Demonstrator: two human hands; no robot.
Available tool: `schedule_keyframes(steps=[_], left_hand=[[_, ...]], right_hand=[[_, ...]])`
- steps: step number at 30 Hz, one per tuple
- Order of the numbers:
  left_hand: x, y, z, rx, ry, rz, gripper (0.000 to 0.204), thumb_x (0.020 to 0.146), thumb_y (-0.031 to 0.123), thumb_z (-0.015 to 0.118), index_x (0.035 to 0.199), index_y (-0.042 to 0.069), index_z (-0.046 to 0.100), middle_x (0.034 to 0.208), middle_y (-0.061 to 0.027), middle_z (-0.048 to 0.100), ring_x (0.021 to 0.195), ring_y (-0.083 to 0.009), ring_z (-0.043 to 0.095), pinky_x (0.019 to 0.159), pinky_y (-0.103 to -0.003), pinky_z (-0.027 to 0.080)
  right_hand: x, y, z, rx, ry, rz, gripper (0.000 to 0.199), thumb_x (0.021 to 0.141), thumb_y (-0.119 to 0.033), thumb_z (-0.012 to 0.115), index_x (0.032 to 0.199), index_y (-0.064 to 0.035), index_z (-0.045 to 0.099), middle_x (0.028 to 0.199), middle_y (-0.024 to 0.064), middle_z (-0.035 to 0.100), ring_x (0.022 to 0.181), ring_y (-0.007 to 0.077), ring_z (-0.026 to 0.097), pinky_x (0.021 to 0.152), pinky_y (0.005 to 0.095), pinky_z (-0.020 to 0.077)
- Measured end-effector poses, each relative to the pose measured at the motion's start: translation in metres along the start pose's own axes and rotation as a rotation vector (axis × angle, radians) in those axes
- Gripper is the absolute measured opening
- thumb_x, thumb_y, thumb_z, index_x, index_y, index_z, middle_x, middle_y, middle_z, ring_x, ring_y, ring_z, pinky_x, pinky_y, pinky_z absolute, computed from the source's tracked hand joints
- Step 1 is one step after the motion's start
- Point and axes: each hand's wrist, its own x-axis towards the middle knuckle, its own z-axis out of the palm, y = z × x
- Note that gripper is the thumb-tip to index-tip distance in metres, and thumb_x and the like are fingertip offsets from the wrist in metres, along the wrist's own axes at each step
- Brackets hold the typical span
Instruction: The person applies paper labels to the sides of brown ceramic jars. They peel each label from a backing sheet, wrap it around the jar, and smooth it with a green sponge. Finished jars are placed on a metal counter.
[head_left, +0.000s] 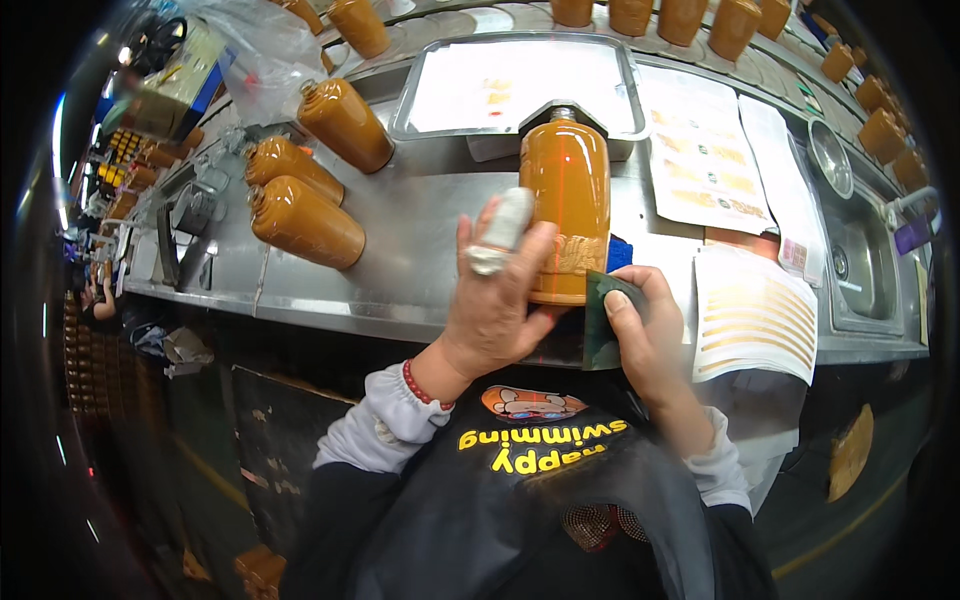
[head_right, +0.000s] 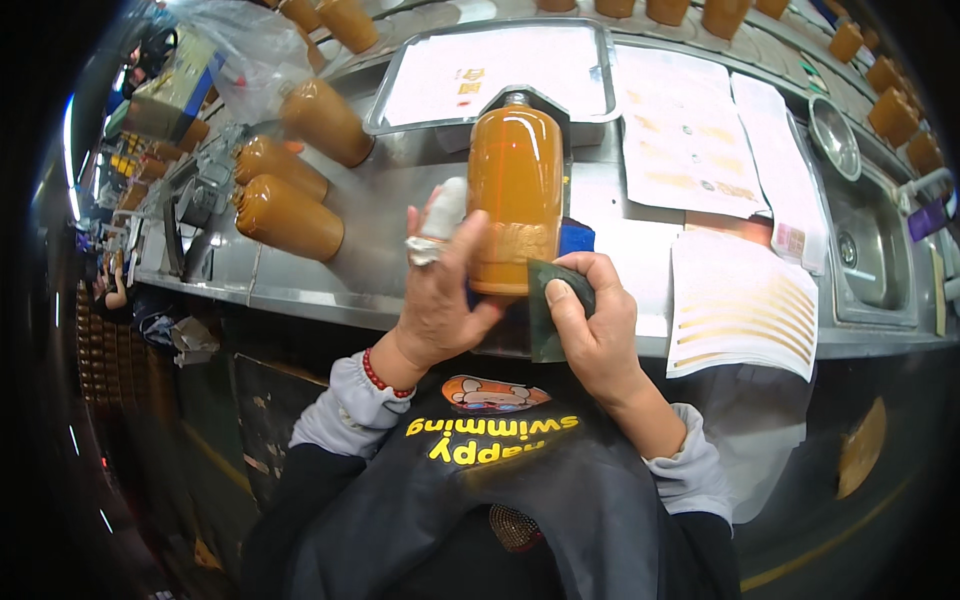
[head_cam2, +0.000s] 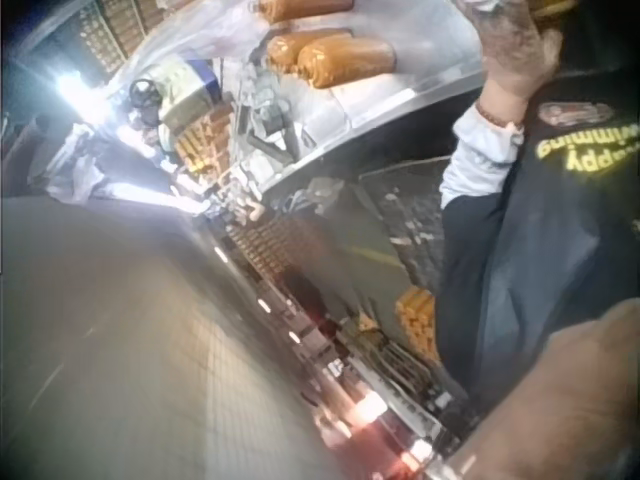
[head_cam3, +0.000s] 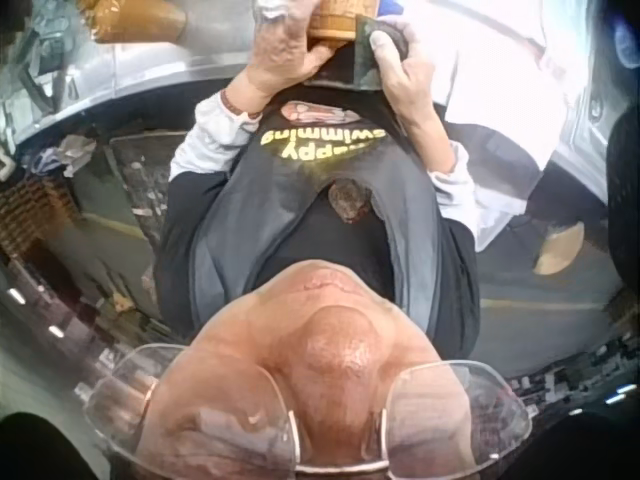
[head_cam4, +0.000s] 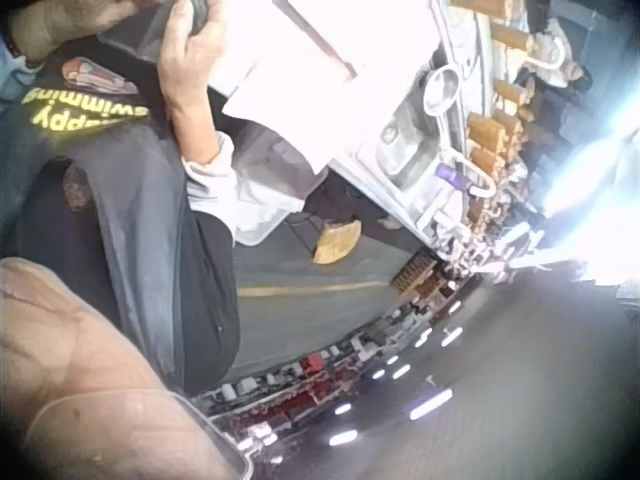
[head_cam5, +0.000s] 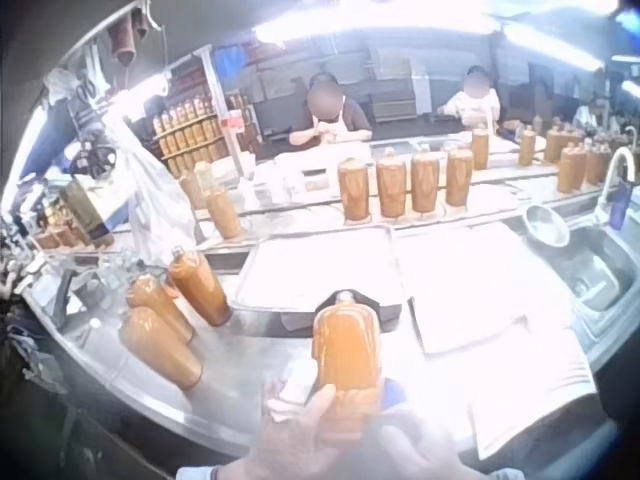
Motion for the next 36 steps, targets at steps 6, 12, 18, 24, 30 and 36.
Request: schedule_keyframes(steps=[6, 12, 18, 24, 30, 36], left_hand=[[0.01, -0.003, 0.009, 0.079, -0.057, 0.087, 0.079, 0.075, 0.028, 0.083, 0.146, 0.011, 0.052, 0.15, -0.02, 0.05, 0.144, -0.0432, 0.04, 0.122, -0.058, 0.021], [-0.014, -0.012, 0.011, 0.029, -0.004, -0.086, 0.086, 0.088, 0.039, 0.078, 0.153, 0.004, 0.037, 0.151, -0.0226, 0.047, 0.147, -0.0449, 0.035, 0.124, -0.057, 0.009], [-0.007, -0.011, 0.014, 0.066, -0.027, 0.026, 0.083, 0.092, 0.047, 0.07, 0.152, -0.001, 0.037, 0.148, -0.0216, 0.052, 0.143, -0.0423, 0.043, 0.124, -0.058, 0.012], [-0.021, -0.015, 0.015, -0.048, 0.013, -0.099, 0.084, 0.092, 0.047, 0.071, 0.15, -0.003, 0.038, 0.146, -0.024, 0.052, 0.139, -0.0397, 0.047, 0.122, -0.06, 0.013], [0.005, 0.003, 0.011, 0.163, 0.02, 0.067, 0.088, 0.077, 0.033, 0.085, 0.152, 0.017, 0.042, 0.148, -0.017, 0.052, 0.144, -0.0393, 0.038, 0.122, -0.06, 0.016], [-0.026, -0.019, 0.011, -0.129, 0.01, -0.104, 0.085, 0.085, 0.032, 0.079, 0.152, 0.003, 0.038, 0.141, -0.02, 0.057, 0.134, -0.0433, 0.05, 0.121, -0.059, 0.021]], right_hand=[[-0.001, -0.001, -0.006, -0.01, -0.038, 0.015, 0.017, 0.1, -0.012, 0.059, 0.112, -0.0006, 0.059, 0.094, 0.0037, 0.063, 0.085, 0.0098, 0.057, 0.078, 0.0263, 0.0491], [0.002, 0.004, -0.009, -0.004, -0.041, -0.052, 0.017, 0.098, -0.011, 0.06, 0.109, 0.0015, 0.06, 0.085, 0.007, 0.066, 0.077, 0.0112, 0.06, 0.072, 0.0276, 0.0504], [0.001, 0.004, -0.009, -0.024, -0.038, -0.062, 0.018, 0.097, -0.011, 0.06, 0.11, 0.0013, 0.06, 0.086, 0.0073, 0.066, 0.078, 0.0118, 0.06, 0.072, 0.0282, 0.051], [0.0, 0.001, -0.014, -0.051, -0.037, -0.024, 0.017, 0.097, -0.01, 0.062, 0.109, 0.0006, 0.061, 0.085, 0.0073, 0.066, 0.076, 0.0123, 0.061, 0.07, 0.0282, 0.0509], [0.001, 0.006, -0.009, 0.022, 0.054, -0.01, 0.016, 0.096, -0.01, 0.065, 0.106, -0.0003, 0.059, 0.087, 0.0039, 0.065, 0.076, 0.0089, 0.058, 0.069, 0.0254, 0.0496], [0.004, 0.013, -0.018, 0.122, 0.054, 0.041, 0.019, 0.096, -0.014, 0.069, 0.106, -0.0013, 0.058, 0.089, 0.0035, 0.064, 0.078, 0.0084, 0.057, 0.07, 0.0239, 0.049]])
